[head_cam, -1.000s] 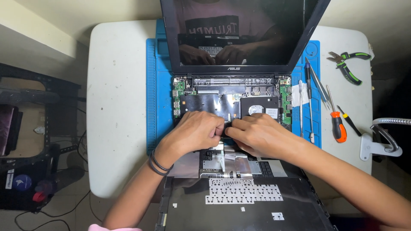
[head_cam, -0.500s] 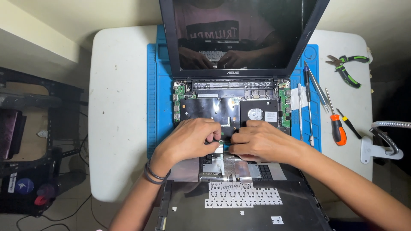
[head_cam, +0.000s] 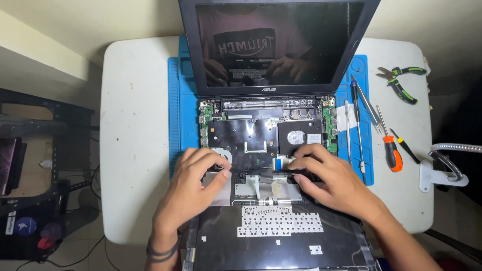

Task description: Disassembling a laptop by removing the keyboard panel, disconnecting ribbon cables, and unscrewing internal components.

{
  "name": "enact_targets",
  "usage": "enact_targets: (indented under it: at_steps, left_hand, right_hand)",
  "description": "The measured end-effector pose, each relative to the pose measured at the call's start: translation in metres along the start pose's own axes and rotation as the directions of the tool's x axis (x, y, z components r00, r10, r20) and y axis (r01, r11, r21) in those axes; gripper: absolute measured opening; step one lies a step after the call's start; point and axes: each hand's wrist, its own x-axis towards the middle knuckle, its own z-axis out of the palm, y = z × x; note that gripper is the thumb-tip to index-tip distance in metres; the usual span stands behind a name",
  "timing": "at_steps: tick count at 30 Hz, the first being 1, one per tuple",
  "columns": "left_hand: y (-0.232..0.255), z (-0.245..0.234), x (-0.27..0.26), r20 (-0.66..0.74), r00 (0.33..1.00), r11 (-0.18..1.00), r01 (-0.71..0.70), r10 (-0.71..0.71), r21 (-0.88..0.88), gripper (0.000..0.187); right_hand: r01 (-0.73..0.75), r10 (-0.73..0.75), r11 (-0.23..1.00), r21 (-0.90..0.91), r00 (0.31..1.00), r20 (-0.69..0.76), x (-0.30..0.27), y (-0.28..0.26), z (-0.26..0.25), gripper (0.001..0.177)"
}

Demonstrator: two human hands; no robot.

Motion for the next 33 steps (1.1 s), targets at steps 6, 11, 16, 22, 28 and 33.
enact_targets:
  at_steps: [6, 11, 16, 22, 28, 33]
  left_hand:
    - [0.013, 0.011, -0.033, -0.200, 0.960, 0.968, 0.159, -0.197, -0.195, 0.018]
    - [0.012, -0.002, -0.049, -0.003, 0.739, 0.714, 0.649, -0.674, -0.262, 0.039]
    - [0.012, 0.005, -0.053, 0.101, 0.721, 0.659, 0.674, -0.686, -0.334, 0.047]
    - [0.029, -0.004, -0.060, -0.014, 0.789, 0.699, 0.536, -0.614, -0.473, 0.040]
    - [0.025, -0.001, -0.042, -0.421, 0.842, 0.877, 0.117, -0.337, -0.466, 0.035]
    - [0.004, 0.029, -0.055, -0.732, 0.568, 0.894, 0.016, -0.377, -0.449, 0.027]
  right_hand:
    - [-0.591, 0.603, 0.796, 0.127, 0.791, -0.101, -0.039, -0.024, -0.010, 0.028]
    - [-0.848, 0.868, 0.429, 0.311, 0.482, 0.118, -0.068, -0.009, -0.010, 0.043]
    - [-0.716, 0.772, 0.200, 0.668, 0.536, 0.343, -0.092, 0.012, -0.002, 0.041]
    - [-0.563, 0.730, 0.255, 0.786, 0.645, 0.226, -0.091, 0.007, -0.019, 0.041]
    - [-0.302, 0.637, 0.492, 0.816, 0.764, -0.102, -0.032, 0.011, -0.020, 0.053]
    - [-0.229, 0.369, 0.852, 0.470, 0.900, -0.231, 0.060, -0.034, -0.036, 0.056]
